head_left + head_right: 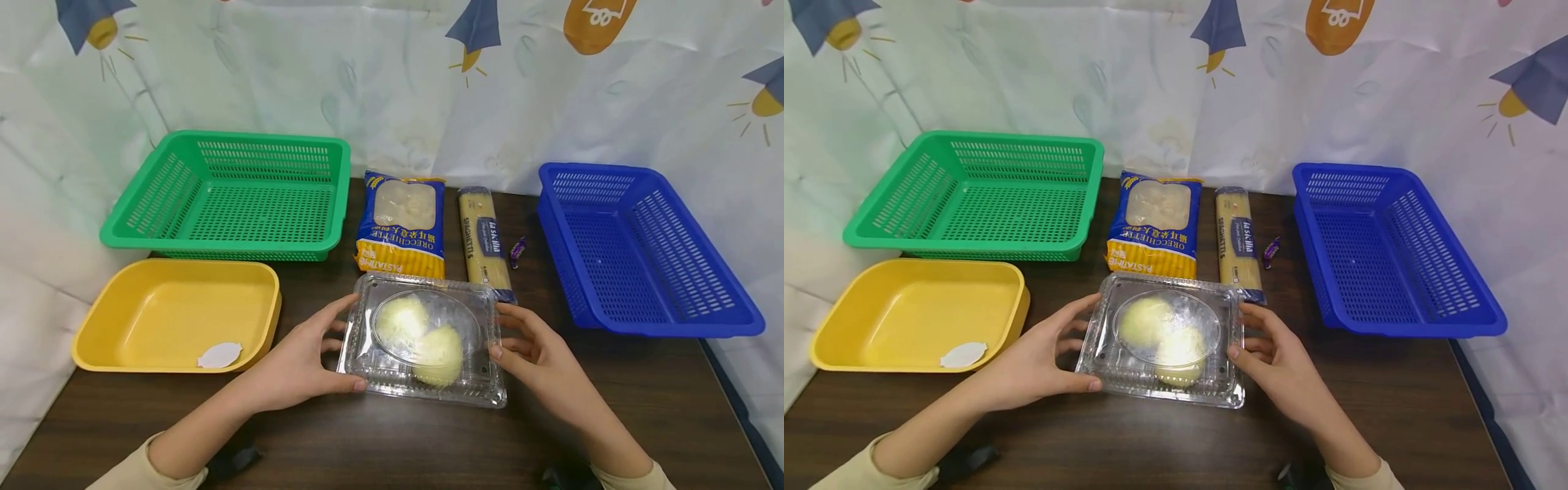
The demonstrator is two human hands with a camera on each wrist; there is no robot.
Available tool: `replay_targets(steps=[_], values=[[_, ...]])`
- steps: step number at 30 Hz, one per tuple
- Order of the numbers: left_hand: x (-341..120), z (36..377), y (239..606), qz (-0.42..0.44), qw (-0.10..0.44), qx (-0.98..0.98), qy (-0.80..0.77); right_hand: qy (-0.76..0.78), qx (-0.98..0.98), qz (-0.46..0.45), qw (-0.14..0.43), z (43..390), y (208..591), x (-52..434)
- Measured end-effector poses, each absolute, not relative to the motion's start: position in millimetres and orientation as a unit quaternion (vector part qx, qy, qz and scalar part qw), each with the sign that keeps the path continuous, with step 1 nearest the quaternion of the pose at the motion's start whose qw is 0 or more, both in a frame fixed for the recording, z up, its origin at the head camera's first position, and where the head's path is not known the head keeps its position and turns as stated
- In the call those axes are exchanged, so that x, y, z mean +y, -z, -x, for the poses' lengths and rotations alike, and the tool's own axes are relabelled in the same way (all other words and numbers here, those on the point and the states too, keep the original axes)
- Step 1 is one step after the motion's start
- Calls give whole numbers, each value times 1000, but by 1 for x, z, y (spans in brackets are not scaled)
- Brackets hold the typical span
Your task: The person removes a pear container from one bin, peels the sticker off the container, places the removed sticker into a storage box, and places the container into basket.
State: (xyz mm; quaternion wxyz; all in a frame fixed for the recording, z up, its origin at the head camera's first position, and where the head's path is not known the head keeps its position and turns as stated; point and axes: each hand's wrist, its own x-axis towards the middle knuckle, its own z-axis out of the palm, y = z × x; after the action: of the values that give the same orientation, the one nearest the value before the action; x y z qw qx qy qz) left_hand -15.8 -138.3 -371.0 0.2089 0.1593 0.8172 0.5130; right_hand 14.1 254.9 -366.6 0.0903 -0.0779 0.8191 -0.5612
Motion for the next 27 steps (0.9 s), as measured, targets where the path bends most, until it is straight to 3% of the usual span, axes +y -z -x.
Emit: replay_targets(steps=[16,27], values=[[-138,13,366,-176,175,802,-544,573,810,84,91,-10,361,257],[-155,16,332,-172,144,812,-540,614,775,125,80,3,337,246]])
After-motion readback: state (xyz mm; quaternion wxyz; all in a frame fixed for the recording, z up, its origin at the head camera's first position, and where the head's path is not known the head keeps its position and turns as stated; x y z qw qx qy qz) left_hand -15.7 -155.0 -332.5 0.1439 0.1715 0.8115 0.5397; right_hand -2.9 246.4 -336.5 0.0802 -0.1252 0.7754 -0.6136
